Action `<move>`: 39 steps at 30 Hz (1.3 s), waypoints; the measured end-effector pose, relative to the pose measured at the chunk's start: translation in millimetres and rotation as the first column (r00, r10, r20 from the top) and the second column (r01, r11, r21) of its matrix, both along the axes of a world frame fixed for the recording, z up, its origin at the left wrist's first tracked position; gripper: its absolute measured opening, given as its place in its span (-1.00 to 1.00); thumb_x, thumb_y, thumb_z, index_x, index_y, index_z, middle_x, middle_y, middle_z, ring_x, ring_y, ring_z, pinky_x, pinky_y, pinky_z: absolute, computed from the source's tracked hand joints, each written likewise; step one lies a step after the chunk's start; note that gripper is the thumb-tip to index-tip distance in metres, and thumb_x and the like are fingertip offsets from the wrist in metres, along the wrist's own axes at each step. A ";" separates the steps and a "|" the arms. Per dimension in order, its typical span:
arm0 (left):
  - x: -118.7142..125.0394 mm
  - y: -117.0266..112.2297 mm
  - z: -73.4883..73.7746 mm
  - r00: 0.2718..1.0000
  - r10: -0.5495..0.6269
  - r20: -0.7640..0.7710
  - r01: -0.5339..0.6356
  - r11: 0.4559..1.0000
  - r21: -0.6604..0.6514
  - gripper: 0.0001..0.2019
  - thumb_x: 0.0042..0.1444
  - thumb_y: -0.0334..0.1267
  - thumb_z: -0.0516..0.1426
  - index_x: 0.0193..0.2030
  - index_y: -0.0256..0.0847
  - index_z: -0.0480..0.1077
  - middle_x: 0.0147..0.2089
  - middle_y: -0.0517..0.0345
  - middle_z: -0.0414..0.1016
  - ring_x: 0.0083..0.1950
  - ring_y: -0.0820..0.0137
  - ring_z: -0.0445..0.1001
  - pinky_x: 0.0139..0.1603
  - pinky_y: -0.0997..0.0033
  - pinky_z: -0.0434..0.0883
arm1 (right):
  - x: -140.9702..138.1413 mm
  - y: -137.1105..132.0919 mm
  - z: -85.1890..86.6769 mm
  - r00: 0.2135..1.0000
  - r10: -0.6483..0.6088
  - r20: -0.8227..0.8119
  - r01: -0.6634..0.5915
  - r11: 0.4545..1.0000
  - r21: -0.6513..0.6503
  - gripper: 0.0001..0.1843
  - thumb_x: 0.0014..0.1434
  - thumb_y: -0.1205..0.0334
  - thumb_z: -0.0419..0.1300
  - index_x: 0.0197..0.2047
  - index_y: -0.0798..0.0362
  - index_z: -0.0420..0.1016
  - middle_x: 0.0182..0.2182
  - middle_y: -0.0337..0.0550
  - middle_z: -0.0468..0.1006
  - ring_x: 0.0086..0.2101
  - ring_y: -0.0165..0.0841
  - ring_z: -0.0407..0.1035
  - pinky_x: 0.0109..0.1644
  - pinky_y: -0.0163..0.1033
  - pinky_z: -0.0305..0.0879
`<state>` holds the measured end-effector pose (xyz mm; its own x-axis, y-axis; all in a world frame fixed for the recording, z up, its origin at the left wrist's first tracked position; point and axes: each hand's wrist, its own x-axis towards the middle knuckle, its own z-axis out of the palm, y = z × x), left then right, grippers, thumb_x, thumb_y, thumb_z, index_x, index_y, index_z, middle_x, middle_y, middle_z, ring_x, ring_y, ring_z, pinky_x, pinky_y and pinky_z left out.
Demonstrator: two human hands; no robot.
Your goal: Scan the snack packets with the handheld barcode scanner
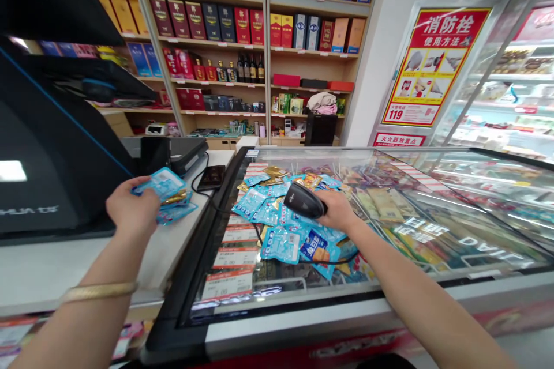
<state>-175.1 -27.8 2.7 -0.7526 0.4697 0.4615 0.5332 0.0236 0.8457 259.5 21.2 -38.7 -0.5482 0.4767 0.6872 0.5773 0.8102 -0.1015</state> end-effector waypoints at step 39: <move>135.3 28.5 -20.1 0.848 -0.518 -0.114 0.443 0.810 -0.385 -0.71 -0.23 -0.08 0.22 -0.34 -0.14 0.39 -0.39 0.12 0.53 -0.37 0.26 0.47 -0.30 0.33 0.36 | 1.9 15.4 -4.9 0.991 -0.128 0.048 0.129 0.991 -0.027 -0.56 0.00 0.17 0.22 -0.01 0.04 0.47 -0.16 -0.05 0.62 -0.17 -0.21 0.51 -0.12 -0.23 0.37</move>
<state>-39.7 0.8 -17.3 -0.2957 0.8975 0.3273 0.7091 -0.0234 0.7047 261.4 36.6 -43.6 -0.5120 0.5653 0.6468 0.6810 0.7261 -0.0956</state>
